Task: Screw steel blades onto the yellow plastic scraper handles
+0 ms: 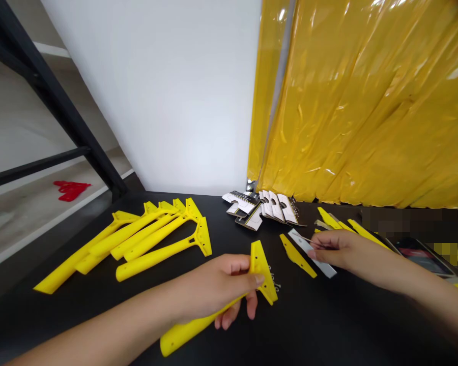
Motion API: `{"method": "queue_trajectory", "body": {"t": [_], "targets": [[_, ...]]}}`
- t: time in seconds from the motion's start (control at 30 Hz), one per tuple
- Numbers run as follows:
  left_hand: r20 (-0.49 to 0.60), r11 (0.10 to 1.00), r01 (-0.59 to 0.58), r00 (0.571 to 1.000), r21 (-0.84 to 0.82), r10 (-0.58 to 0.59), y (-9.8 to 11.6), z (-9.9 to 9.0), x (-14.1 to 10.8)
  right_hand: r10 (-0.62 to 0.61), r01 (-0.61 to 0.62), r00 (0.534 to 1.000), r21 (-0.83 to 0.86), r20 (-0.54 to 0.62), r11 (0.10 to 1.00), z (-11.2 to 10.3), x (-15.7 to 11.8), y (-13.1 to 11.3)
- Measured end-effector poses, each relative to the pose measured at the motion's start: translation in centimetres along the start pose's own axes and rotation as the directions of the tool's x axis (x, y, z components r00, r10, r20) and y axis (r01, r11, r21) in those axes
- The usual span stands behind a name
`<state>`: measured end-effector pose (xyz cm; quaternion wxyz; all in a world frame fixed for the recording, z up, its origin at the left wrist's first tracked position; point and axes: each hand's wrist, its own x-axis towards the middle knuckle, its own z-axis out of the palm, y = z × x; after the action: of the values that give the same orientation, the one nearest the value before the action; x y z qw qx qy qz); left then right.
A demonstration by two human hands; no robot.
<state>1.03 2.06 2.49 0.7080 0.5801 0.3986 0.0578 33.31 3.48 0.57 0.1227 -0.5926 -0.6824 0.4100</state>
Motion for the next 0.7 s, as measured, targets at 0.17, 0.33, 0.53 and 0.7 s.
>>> {"method": "queue_trajectory", "body": {"t": [0.17,0.33,0.53,0.7], "targets": [[-0.023,0.998,-0.038,0.999,-0.046,0.037,0.0,0.3,-0.2,-0.081,0.079,0.997,0.268,-0.002,0.960,1.6,-1.3,-2.6],[-0.005,0.994,-0.051,0.999,-0.101,0.050,0.1,1.0,-0.2,-0.112,0.089,0.993,0.430,0.030,0.899,3.8,-2.7,-5.0],[0.043,0.989,-0.083,0.995,-0.123,0.088,-0.1,1.5,-0.2,-0.144,0.061,0.981,0.492,0.132,0.868,5.5,-2.8,-5.2],[0.036,0.994,-0.077,0.996,-0.083,0.081,0.0,1.9,-0.4,-0.145,0.062,0.979,0.476,0.140,0.877,6.5,-2.5,-4.9]]}}
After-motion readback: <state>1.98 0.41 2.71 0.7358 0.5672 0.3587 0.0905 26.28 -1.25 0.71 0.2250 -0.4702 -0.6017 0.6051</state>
